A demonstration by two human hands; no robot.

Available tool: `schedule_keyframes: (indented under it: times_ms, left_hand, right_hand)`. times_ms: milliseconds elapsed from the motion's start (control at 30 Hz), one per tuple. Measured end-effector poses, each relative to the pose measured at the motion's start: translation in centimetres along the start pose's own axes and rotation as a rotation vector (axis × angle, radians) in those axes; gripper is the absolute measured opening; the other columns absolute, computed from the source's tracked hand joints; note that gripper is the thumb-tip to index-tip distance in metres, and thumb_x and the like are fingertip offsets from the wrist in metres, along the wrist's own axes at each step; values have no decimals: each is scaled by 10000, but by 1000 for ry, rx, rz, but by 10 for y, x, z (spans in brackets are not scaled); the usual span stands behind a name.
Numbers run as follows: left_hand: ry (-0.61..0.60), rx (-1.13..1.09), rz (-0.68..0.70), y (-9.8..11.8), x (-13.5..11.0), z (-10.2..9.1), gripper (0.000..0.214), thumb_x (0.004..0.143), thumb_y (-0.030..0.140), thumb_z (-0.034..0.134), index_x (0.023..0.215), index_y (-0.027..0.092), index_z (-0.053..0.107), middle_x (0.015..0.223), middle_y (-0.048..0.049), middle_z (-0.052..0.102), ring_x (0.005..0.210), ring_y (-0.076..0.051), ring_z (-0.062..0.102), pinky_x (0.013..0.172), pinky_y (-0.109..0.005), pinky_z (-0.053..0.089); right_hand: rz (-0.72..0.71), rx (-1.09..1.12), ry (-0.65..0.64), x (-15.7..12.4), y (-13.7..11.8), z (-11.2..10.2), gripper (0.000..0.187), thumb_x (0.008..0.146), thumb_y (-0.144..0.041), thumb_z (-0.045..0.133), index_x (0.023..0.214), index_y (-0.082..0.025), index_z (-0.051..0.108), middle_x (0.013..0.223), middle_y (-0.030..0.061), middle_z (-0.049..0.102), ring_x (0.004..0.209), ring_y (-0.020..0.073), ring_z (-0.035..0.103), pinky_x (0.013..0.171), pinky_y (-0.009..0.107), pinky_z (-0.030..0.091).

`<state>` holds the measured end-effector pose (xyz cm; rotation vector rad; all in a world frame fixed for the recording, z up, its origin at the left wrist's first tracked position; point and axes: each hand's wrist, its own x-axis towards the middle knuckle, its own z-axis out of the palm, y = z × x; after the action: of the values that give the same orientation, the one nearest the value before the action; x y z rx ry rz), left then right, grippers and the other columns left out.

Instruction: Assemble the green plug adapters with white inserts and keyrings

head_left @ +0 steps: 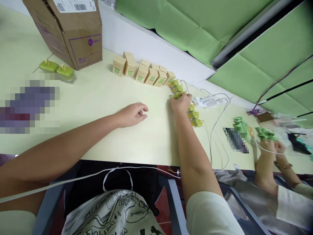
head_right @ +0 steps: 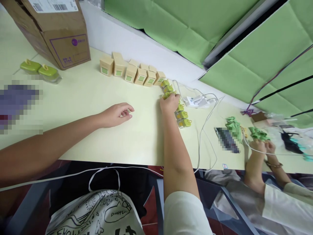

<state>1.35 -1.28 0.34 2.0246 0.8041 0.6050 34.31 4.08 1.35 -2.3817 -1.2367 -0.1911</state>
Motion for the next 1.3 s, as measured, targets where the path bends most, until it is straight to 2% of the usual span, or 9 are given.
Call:
schedule_keyframes:
  times_ms: [167,300,433,533,600,700,933,1067,1300]
  left_hand:
    - [-19,33,25,-1,0,0,310,1124,393,631,1300,182,775,1458,-190,796,1224,-287,816,1118,-459,657]
    - [-22,31,37,-3,0,0,303,1120,416,637,1274,196,778,1435,-181,800,1207,-287,818,1093,-448,653]
    - [-36,67,69,-5,0,1,304,1115,435,621,1227,206,786,1384,-178,814,1216,-314,808,1090,-483,634]
    - [-39,83,89,-6,1,2,297,1109,438,614,1194,211,786,1350,-172,821,1217,-318,798,1089,-483,622]
    - [-43,93,96,-7,1,2,301,1107,443,611,1189,212,785,1336,-169,821,1218,-321,793,1096,-484,616]
    - [-48,107,105,-6,2,2,316,1106,452,597,1182,208,784,1319,-170,818,1220,-328,787,1118,-494,605]
    - [-56,106,111,-6,1,2,315,1098,439,581,1169,202,776,1316,-177,815,1221,-326,781,1115,-496,601]
    - [-67,105,101,-6,1,1,323,1103,448,585,1179,202,779,1335,-181,817,1238,-333,781,1135,-505,605]
    - [-72,114,112,-6,1,0,286,1104,417,590,1161,211,781,1336,-165,826,1235,-324,789,1148,-499,615]
  right_hand:
    - [93,51,39,-7,-5,6,518,1032,-179,743,1539,-110,658,1728,315,605,1411,422,793,1282,603,620]
    - [71,83,77,-9,2,-13,696,995,-257,829,1637,-119,597,1711,313,618,1470,437,772,1298,600,602]
    - [-16,15,83,-12,46,-62,427,1025,-339,806,1410,-176,724,1528,278,765,1488,435,742,1314,562,548]
    - [97,-77,16,-25,90,-101,476,908,-421,961,1274,-234,723,1506,315,807,1488,498,757,1298,601,567]
    - [212,-108,-119,-41,113,-118,498,766,-427,1042,1048,-292,655,1328,263,849,1384,515,802,1223,637,626]
    - [224,4,-148,-68,128,-126,360,755,-403,944,886,-334,616,1068,145,864,1201,463,852,1204,650,645]
    - [102,114,-93,-84,100,-93,365,745,-435,909,920,-340,604,916,86,812,1118,435,826,1221,667,628]
    - [-39,66,25,-55,69,-57,375,792,-295,839,933,-337,494,1206,172,784,1272,393,776,1277,579,604]
    - [-29,74,32,-16,50,-22,399,851,-230,794,1199,-265,602,1492,215,689,1462,380,697,1337,567,571]
